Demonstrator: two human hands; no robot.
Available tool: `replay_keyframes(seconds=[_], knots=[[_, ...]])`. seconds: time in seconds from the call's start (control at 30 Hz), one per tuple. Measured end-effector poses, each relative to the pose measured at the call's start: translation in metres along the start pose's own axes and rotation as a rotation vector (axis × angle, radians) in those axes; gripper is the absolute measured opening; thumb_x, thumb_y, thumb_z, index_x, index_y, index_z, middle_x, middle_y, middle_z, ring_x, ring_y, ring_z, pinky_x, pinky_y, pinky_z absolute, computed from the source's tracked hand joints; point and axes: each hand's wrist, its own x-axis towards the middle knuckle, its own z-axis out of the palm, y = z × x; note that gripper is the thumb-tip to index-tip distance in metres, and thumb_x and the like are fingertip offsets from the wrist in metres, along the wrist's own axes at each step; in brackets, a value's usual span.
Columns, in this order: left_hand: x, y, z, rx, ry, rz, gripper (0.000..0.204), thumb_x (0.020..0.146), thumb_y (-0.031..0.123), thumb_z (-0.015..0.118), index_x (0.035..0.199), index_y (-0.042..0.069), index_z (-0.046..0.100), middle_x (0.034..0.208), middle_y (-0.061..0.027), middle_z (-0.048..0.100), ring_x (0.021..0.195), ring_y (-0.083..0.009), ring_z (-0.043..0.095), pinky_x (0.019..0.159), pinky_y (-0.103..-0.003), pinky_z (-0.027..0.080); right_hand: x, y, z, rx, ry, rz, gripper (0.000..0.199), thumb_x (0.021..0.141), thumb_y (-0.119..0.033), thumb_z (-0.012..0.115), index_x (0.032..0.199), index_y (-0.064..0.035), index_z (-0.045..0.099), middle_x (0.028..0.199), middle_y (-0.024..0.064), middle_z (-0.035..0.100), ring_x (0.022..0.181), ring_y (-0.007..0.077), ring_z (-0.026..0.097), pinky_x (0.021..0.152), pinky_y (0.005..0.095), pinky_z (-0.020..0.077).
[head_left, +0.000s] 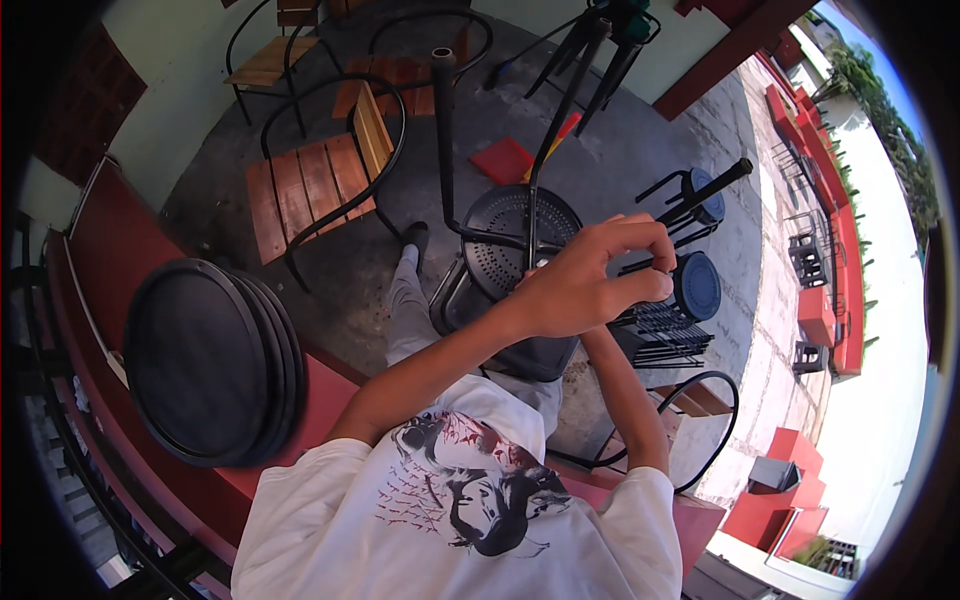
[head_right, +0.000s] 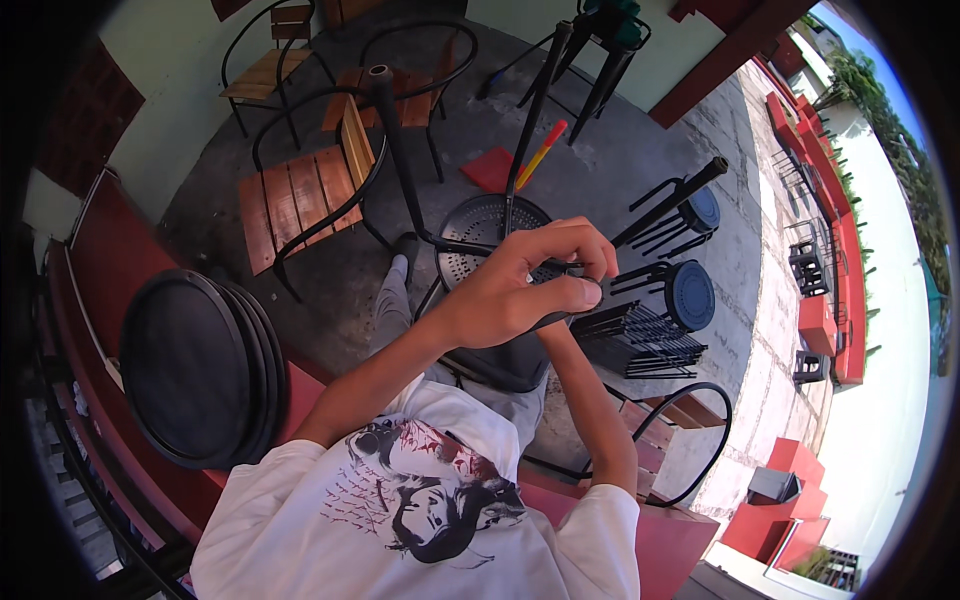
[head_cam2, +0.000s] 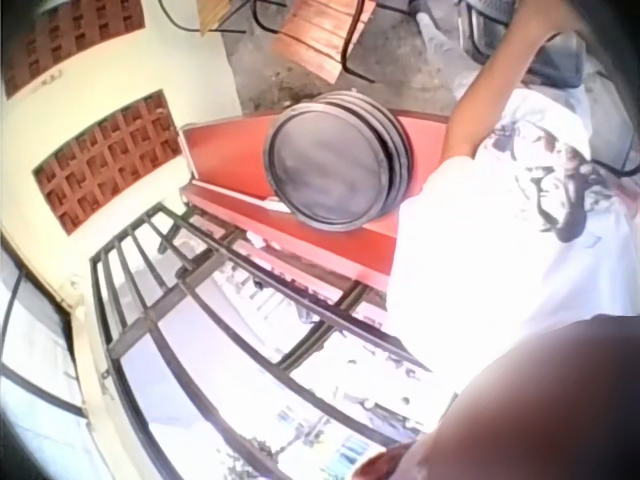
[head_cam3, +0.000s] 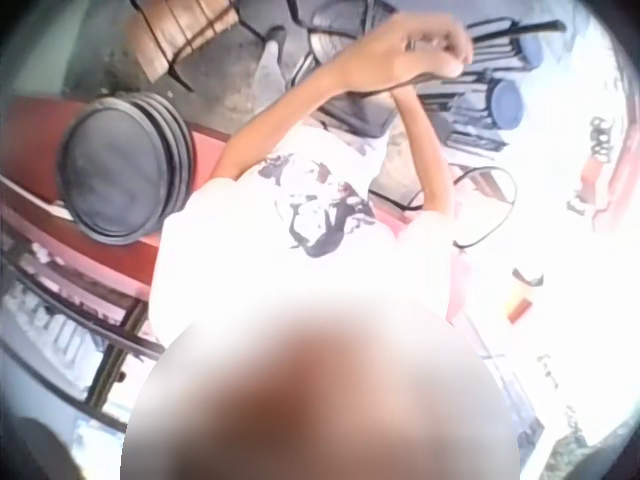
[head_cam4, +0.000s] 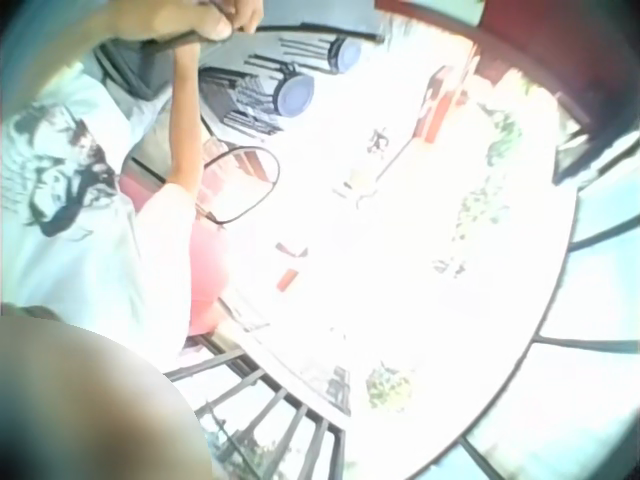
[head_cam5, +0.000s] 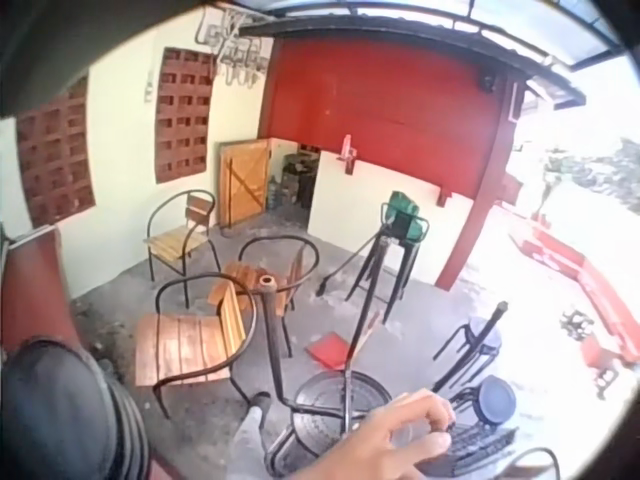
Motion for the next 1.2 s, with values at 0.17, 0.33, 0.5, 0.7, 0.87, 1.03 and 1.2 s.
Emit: replay_keyframes(seconds=[0.17,0.33,0.5,0.7,0.87,1.03,1.2], knots=[[0.0,-0.002,0.0,0.046,-0.028,0.002,0.016,0.086,0.018,0.061,0.09,0.003,0.056,0.102,-0.006,0.06,0.098,-0.0153,0.054,0.095,-0.032,0.04,0.0,-0.004,-0.003,0.002,0.003,0.008,0.035,0.085,-0.023,0.064,0.113,-0.002,0.065,0.096,0.006,0.066,0.091,0.0148,0.06,0.079,0.0294,0.0483],[-0.001,-0.003,0.005,0.062,-0.007,0.104,0.017,0.084,0.019,0.064,0.088,0.004,0.057,0.086,-0.0061,0.058,0.092,-0.0224,0.053,0.091,-0.037,0.04,-0.004,-0.013,-0.006,0.006,0.004,0.019,0.035,0.085,-0.022,0.064,0.113,-0.0018,0.065,0.096,0.0061,0.066,0.091,0.0149,0.06,0.079,0.0295,0.0483],[-0.002,-0.007,0.007,0.057,-0.077,0.126,0.016,0.083,0.018,0.062,0.087,0.005,0.054,0.086,-0.0054,0.058,0.092,-0.0231,0.051,0.091,-0.037,0.039,-0.008,-0.025,-0.01,0.007,0.003,0.032,0.035,0.085,-0.022,0.064,0.113,-0.0016,0.065,0.096,0.0062,0.066,0.091,0.015,0.06,0.079,0.0297,0.0483],[-0.007,-0.01,0.015,-0.023,-0.089,0.106,0.016,0.082,0.02,0.061,0.086,0.005,0.055,0.087,-0.0046,0.059,0.092,-0.0233,0.051,0.091,-0.037,0.039,-0.012,-0.042,-0.013,0.016,0.007,0.043,0.035,0.085,-0.022,0.064,0.113,-0.0014,0.064,0.095,0.0064,0.066,0.091,0.0151,0.06,0.079,0.0299,0.0482],[-0.009,-0.009,0.014,-0.04,-0.11,0.113,0.016,0.081,0.019,0.061,0.085,0.005,0.055,0.087,-0.0047,0.06,0.091,-0.0227,0.051,0.09,-0.036,0.039,-0.014,-0.057,-0.017,0.027,0.021,0.051,0.035,0.085,-0.021,0.064,0.114,-0.0013,0.064,0.095,0.0065,0.066,0.092,0.0152,0.06,0.079,0.03,0.0482],[-0.015,-0.006,0.014,0.019,-0.25,0.004,0.018,0.085,0.019,0.059,0.09,0.002,0.055,0.111,-0.0105,0.059,0.108,-0.0201,0.047,0.092,-0.036,0.041,-0.018,-0.072,-0.022,0.041,0.046,0.063,0.035,0.085,-0.021,0.064,0.114,-0.0011,0.064,0.095,0.0067,0.065,0.092,0.0153,0.059,0.079,0.0301,0.0482],[-0.012,-0.001,0.009,0.098,-0.267,0.022,0.026,0.086,0.022,0.061,0.103,0.004,0.061,0.126,-0.0125,0.051,0.123,-0.0243,0.04,0.104,-0.04,0.034,-0.029,-0.092,-0.033,0.048,0.084,0.078,0.035,0.085,-0.02,0.064,0.114,-0.0009,0.064,0.095,0.0068,0.065,0.092,0.0154,0.059,0.079,0.0303,0.0482]])
